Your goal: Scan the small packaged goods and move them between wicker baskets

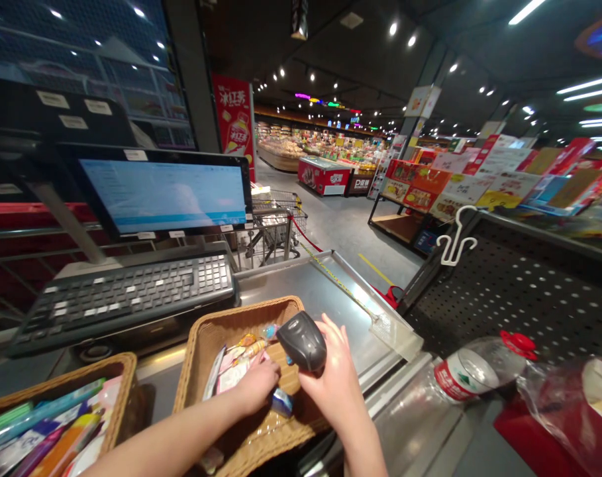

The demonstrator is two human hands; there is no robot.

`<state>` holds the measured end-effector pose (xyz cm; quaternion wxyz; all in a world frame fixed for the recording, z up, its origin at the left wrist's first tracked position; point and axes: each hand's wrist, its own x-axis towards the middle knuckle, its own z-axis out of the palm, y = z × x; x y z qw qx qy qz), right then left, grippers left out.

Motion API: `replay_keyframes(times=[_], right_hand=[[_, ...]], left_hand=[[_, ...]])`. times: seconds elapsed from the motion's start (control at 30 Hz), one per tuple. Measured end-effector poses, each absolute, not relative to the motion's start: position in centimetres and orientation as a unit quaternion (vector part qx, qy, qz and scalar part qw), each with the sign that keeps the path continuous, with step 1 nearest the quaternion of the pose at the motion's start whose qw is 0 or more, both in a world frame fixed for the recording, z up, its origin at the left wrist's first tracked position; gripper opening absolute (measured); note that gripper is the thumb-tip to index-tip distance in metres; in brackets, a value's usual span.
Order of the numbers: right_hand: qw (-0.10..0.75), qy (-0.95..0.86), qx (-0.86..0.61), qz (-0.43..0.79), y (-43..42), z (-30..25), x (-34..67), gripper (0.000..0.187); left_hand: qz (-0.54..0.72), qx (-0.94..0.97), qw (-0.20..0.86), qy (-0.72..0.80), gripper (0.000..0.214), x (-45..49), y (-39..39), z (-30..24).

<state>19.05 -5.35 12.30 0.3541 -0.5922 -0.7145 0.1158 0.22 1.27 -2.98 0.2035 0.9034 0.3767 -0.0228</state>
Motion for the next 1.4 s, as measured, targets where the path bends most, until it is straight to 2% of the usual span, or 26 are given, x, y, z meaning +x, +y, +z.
replay_keyframes(times=[0.1,0.27,0.47,0.63,0.87,1.13,1.4], right_hand=[[0.364,-0.710,-0.592,0.111,-5.7,12.2,19.2,0.056],[0.378,-0.698,-0.600,0.102,-5.9,12.1,19.0,0.055],[0.378,-0.720,-0.574,0.089,-5.4,12.1,17.4,0.055],[0.394,-0.739,-0.541,0.072,-4.7,13.7,15.0,0.057],[0.400,-0.783,-0.472,0.069,-4.1,17.1,9.5,0.051],[0.393,-0.816,-0.415,0.080,-5.0,19.6,2.9,0.052],[0.382,-0.842,-0.369,0.097,-6.4,19.9,-0.9,0.054]], left_hand=[[0.013,0.905,0.194,0.379,0.025,-0.1,2.5,-1.1],[0.146,0.906,0.173,0.357,0.023,-2.8,3.5,2.4],[0.256,0.876,0.063,0.404,0.015,-8.7,1.8,7.3],[0.268,0.842,-0.022,0.468,0.023,-13.7,0.2,11.6],[0.288,0.789,-0.135,0.526,0.020,-20.5,-2.1,15.7],[0.318,0.728,-0.211,0.570,0.020,-26.2,-4.8,17.4],[0.332,0.690,-0.231,0.600,0.021,-29.3,-7.1,17.9]])
